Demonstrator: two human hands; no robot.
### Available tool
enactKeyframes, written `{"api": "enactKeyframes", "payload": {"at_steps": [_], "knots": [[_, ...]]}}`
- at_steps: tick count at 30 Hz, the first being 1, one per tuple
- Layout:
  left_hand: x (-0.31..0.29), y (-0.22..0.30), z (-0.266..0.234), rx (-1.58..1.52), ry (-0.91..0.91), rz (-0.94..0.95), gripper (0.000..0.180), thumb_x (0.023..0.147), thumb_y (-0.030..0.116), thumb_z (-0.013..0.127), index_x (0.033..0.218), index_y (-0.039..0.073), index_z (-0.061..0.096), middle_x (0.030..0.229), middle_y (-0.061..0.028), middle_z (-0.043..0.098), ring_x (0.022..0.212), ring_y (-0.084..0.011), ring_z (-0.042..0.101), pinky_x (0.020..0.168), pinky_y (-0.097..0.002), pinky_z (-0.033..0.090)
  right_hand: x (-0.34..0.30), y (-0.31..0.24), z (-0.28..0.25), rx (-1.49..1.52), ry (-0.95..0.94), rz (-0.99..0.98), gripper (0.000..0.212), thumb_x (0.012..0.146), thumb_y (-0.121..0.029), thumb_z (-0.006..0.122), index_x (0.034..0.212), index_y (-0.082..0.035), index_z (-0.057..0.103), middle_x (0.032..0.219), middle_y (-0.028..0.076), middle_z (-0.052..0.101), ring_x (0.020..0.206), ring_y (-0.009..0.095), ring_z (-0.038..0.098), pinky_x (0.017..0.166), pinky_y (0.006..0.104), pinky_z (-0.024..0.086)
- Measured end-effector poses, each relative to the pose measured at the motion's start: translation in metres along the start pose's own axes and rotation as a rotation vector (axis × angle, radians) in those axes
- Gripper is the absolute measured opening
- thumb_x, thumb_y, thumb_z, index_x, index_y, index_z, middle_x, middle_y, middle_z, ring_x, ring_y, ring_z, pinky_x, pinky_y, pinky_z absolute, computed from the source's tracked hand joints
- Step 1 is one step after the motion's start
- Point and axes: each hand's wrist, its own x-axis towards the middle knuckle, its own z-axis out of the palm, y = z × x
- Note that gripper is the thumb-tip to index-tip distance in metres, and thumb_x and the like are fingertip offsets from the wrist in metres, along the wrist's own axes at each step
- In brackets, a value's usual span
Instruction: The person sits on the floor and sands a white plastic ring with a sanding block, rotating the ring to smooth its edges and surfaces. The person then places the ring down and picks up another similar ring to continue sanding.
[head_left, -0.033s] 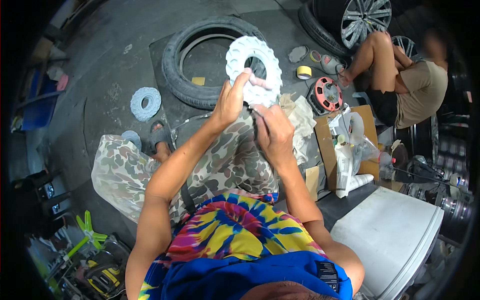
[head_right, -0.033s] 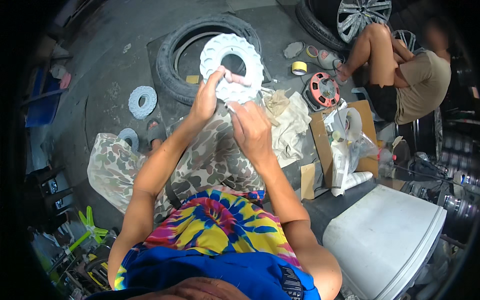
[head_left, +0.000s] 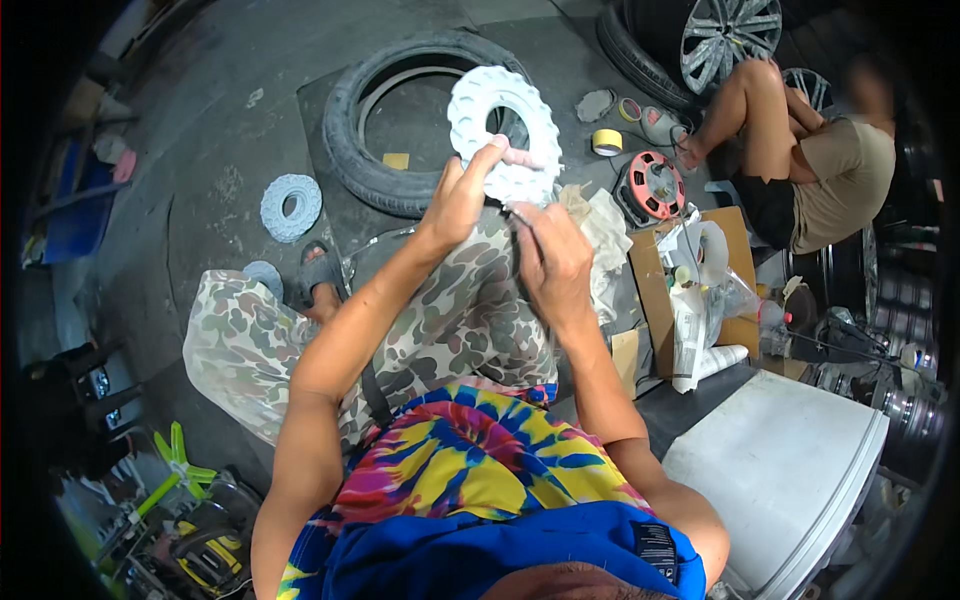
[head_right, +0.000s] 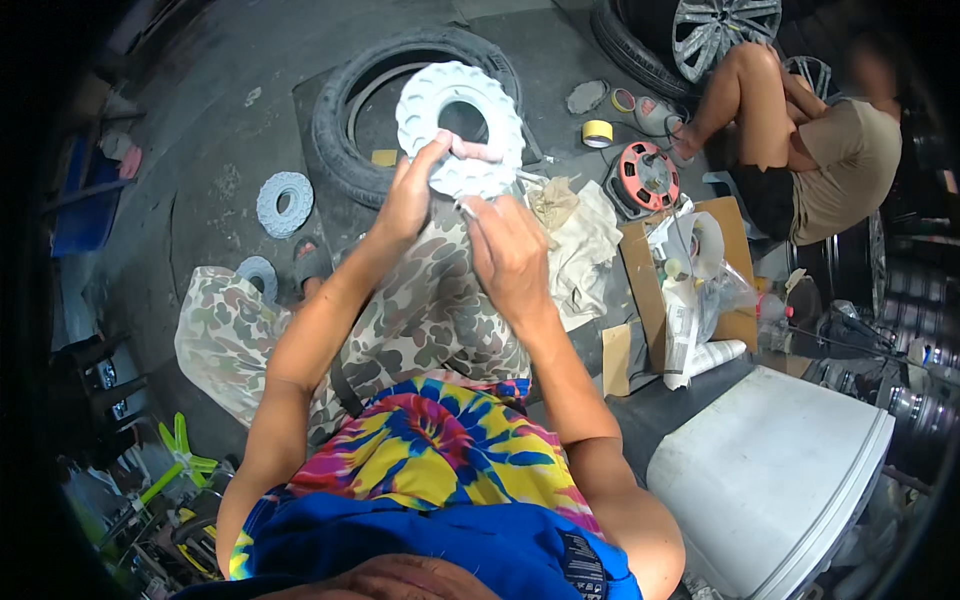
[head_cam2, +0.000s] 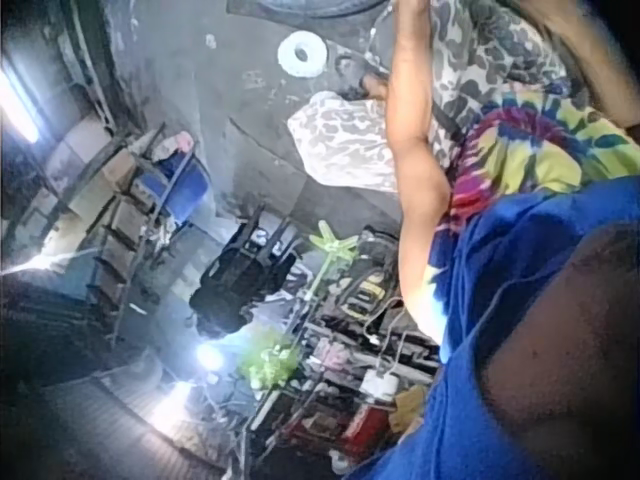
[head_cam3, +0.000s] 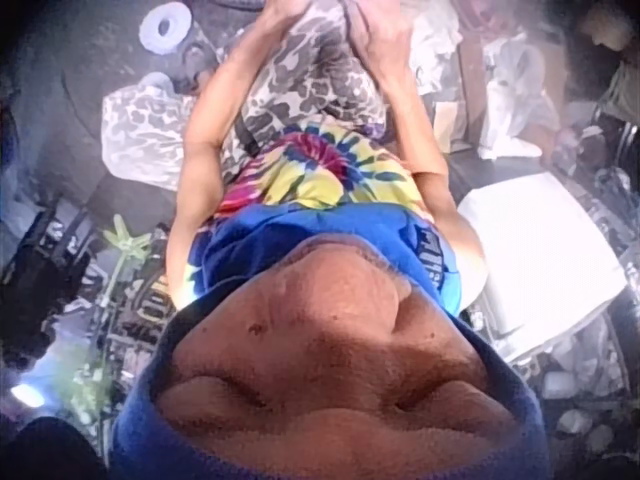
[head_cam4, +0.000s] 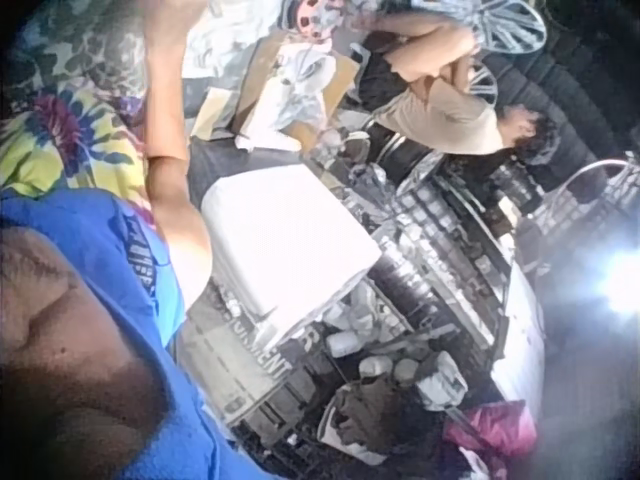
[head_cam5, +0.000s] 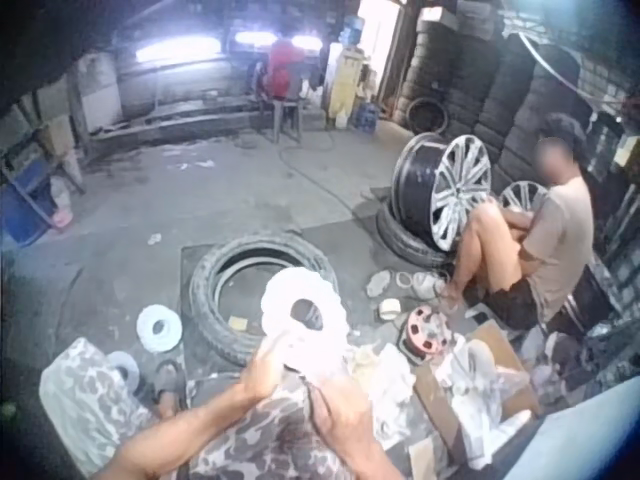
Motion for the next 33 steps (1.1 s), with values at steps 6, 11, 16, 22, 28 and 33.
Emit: {"api": "enactKeyframes", "payload": {"at_steps": [6, 11, 16, 22, 28, 33], "knots": [[-0.001, 0.018, -0.011, -0.062, -0.059, -0.143, 0.044, 0.123, 0.043, 0.036, 0.108, 0.008, 0.058, 0.124, -0.0288, 0.08, 0.114, -0.0306, 0.078, 0.105, -0.0421, 0.06, 0.006, 0.017, -0.023, 0.113, -0.038, 0.165, 0.013, 0.103, 0.003, 0.073, 0.114, 0.003, 0.081, 0.091, 0.015, 0.072, 0.077, 0.027, 0.069, 0.072, 0.0356, 0.053], [-0.004, 0.005, -0.004, -0.144, 0.028, -0.043, 0.045, 0.123, 0.04, 0.027, 0.101, 0.008, 0.05, 0.121, -0.0363, 0.079, 0.114, -0.0379, 0.078, 0.106, -0.0436, 0.06, -0.006, 0.005, -0.018, 0.267, -0.048, 0.235, 0.012, 0.103, 0.002, 0.074, 0.114, 0.004, 0.08, 0.095, 0.017, 0.076, 0.081, 0.032, 0.073, 0.076, 0.0388, 0.057], [-0.008, 0.004, 0.0, -0.09, 0.056, -0.004, 0.046, 0.123, 0.038, 0.027, 0.101, 0.006, 0.05, 0.115, -0.0289, 0.083, 0.108, -0.0285, 0.078, 0.104, -0.0408, 0.059, -0.003, -0.007, -0.018, 0.135, -0.032, 0.137, 0.014, 0.101, 0.005, 0.075, 0.114, 0.003, 0.078, 0.093, 0.016, 0.073, 0.08, 0.034, 0.072, 0.073, 0.0401, 0.056], [-0.01, 0.005, 0.008, -0.066, 0.115, 0.061, 0.049, 0.124, 0.039, 0.026, 0.099, 0.004, 0.05, 0.111, -0.0283, 0.083, 0.104, -0.0279, 0.079, 0.1, -0.0415, 0.06, -0.001, -0.019, 0.01, 0.29, 0.1, 0.268, 0.013, 0.107, -0.003, 0.074, 0.116, 0.005, 0.078, 0.094, 0.016, 0.074, 0.079, 0.026, 0.071, 0.076, 0.0341, 0.055], [-0.013, 0.008, 0.008, 0.058, 0.125, 0.102, 0.049, 0.123, 0.038, 0.027, 0.098, 0.003, 0.05, 0.108, -0.027, 0.084, 0.101, -0.0264, 0.079, 0.098, -0.04, 0.06, 0.0, -0.013, -0.012, 0.358, -0.052, 0.31, 0.011, 0.106, 0.0, 0.072, 0.112, 0.004, 0.08, 0.1, 0.017, 0.08, 0.088, 0.031, 0.076, 0.082, 0.0378, 0.059], [-0.007, -0.004, 0.005, 0.086, 0.143, 0.028, 0.049, 0.122, 0.037, 0.027, 0.098, 0.002, 0.051, 0.105, -0.0235, 0.086, 0.099, -0.0261, 0.08, 0.097, -0.0405, 0.06, 0.008, -0.009, -0.017, 0.079, -0.109, 0.071, 0.014, 0.099, 0.002, 0.078, 0.114, 0.002, 0.078, 0.091, 0.016, 0.071, 0.08, 0.036, 0.071, 0.073, 0.0426, 0.057]]}}
